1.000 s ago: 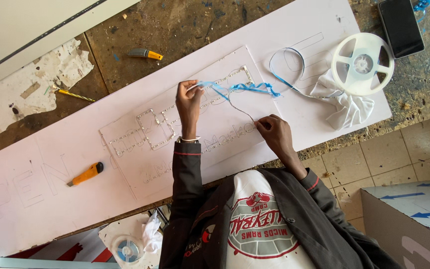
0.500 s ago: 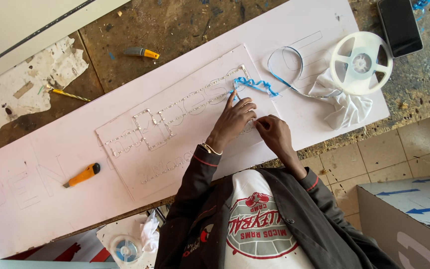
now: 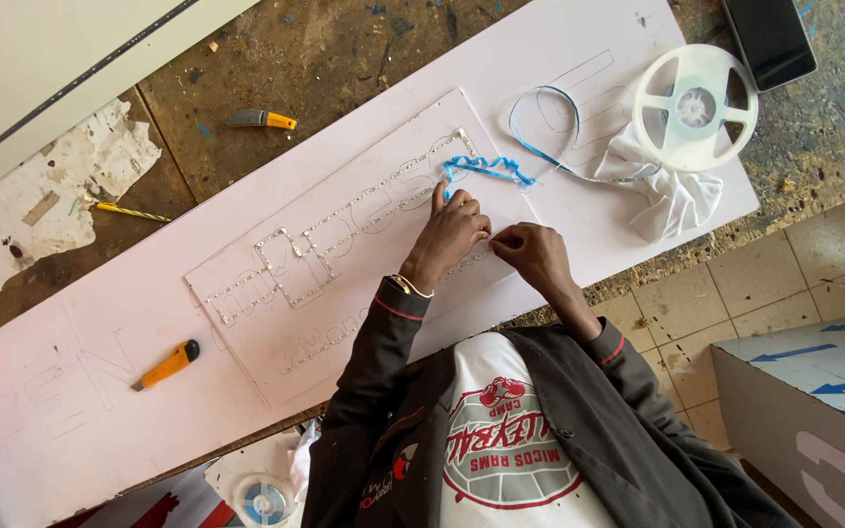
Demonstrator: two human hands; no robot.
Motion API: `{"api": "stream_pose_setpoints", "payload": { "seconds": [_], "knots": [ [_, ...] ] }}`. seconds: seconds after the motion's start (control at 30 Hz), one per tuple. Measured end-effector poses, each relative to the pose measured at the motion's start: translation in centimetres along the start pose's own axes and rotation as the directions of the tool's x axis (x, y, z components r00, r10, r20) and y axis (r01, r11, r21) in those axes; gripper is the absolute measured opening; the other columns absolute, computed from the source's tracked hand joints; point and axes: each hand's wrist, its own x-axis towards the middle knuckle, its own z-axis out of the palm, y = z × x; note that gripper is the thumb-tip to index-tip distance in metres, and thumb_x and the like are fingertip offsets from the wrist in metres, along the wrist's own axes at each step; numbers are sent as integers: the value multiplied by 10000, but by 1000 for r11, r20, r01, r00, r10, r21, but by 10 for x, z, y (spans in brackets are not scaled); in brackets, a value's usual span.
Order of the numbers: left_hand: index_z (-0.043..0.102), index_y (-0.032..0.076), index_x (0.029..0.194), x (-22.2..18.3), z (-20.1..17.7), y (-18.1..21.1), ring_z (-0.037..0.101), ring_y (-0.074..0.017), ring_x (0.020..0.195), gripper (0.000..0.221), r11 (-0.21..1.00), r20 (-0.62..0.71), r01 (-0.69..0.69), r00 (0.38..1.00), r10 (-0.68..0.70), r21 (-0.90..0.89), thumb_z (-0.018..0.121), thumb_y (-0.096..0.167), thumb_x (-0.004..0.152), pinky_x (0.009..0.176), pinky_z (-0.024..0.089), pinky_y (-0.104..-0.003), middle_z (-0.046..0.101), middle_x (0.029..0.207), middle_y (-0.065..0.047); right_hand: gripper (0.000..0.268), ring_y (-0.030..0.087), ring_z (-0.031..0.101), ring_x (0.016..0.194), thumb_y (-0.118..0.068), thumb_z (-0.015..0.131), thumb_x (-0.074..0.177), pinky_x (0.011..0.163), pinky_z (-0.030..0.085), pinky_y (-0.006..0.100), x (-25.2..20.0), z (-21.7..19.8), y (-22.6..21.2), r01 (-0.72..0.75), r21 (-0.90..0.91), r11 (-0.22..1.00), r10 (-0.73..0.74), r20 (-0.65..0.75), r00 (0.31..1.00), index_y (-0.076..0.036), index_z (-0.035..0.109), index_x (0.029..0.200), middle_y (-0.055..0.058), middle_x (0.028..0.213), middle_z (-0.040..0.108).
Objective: The person places a strip of LEDs into a channel on a foam board, presses it down by hand, and then uses a utility knife to trim the foam board.
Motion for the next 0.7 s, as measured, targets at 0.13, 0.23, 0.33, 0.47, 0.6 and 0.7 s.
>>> {"api": "stream_pose_setpoints", "payload": {
  "seconds": [0.13,0.23,0.33,0.47,0.6,0.7],
  "knots": [
    [835,329,1028,8,5,6,638,-185,1255,58,997,22,75,997,-74,-25,831,385,1015,1302,197,-690,754,998,41,338,358,809,889,-456,880,988,824,619,476,6,3,7,-7,-14,1000,7,16,1000,-133,904,1087,113,890,825],
    [846,287,1007,11,-2,15,666,-198,1217,24,984,56,168,985,-165,-56,847,310,1015,1296,208,-673,784,993,13,285,295,814,771,-428,906,954,820,624,429,14,3,11,-7,-31,999,8,29,1000,-164,902,1063,56,809,823],
    [855,267,1000,14,5,16,691,-210,1186,17,979,63,193,980,-189,-66,849,274,1014,1292,219,-685,799,988,3,264,230,807,719,-393,915,925,816,620,404,17,1,13,-8,-10,1000,8,44,999,-161,889,1049,16,776,814],
    [851,254,989,16,10,14,708,-234,1168,10,980,117,196,975,-190,-45,856,262,991,1289,225,-721,798,964,-10,219,209,805,690,-335,919,894,815,618,399,17,-2,11,-13,-1,1000,13,62,998,-184,873,1046,-3,770,811],
    [849,176,968,16,-12,30,714,-250,1120,26,983,73,185,980,-183,-12,868,194,964,1267,322,-678,780,999,-46,241,246,820,752,-380,898,928,831,617,412,16,-1,12,-4,-32,999,6,73,997,-179,865,1058,11,780,821],
    [831,172,958,18,19,25,733,-238,1072,37,986,36,166,985,-166,14,867,164,956,1230,392,-635,751,967,-27,290,326,832,849,-436,891,937,831,628,456,15,1,12,-7,-73,997,12,73,997,-185,865,1079,47,852,844]
  ]
}}
